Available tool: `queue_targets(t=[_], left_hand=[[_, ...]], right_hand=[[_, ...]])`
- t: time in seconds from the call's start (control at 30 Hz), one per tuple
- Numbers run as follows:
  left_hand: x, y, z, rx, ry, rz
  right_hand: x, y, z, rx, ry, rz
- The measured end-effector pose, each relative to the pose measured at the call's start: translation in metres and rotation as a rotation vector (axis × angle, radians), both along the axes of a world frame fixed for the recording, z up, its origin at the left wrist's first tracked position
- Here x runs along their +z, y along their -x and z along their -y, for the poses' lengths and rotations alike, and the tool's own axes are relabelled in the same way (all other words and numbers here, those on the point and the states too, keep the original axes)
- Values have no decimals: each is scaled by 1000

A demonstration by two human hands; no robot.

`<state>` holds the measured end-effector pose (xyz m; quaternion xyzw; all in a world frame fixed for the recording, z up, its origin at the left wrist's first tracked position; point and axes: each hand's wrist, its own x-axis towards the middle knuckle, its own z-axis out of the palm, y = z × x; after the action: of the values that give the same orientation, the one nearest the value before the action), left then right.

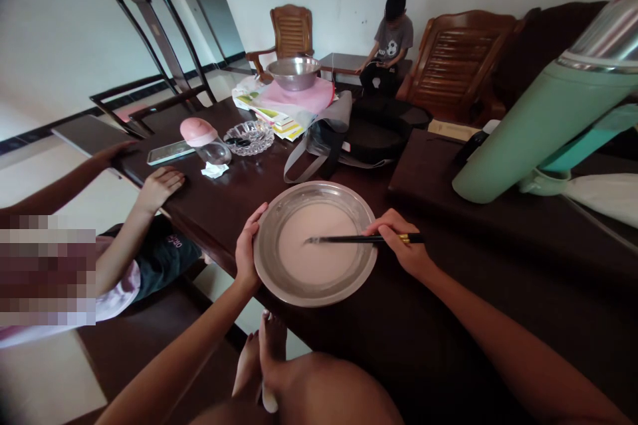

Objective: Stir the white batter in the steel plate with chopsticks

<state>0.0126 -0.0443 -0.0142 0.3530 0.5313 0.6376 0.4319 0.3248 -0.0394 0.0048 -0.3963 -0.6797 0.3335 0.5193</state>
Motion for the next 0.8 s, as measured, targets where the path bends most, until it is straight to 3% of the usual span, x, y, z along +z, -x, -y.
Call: queue_targets(t=[0.17,0.27,0.4,0.47,0.6,0.73,0.8], left_hand=[[11,10,1,-95,35,-115],[13,19,-1,-171,70,-87],[14,31,-5,-282,86,-63],[14,34,-8,-310,71,-95],[13,33,-9,-285,13,-194],[11,24,-6,-237,-4,-175],[10,20,-5,-220,-9,-144]], right_hand=[[-1,-2,0,-27,-2,-90],[-3,-2,1,31,19,-22],[-2,-2,0,-52,-8,-72],[0,0,1,-28,-19,-72],[4,4,1,35,-35,59],[2,6,0,-65,-71,-123],[1,6,0,-26,-54,-136]])
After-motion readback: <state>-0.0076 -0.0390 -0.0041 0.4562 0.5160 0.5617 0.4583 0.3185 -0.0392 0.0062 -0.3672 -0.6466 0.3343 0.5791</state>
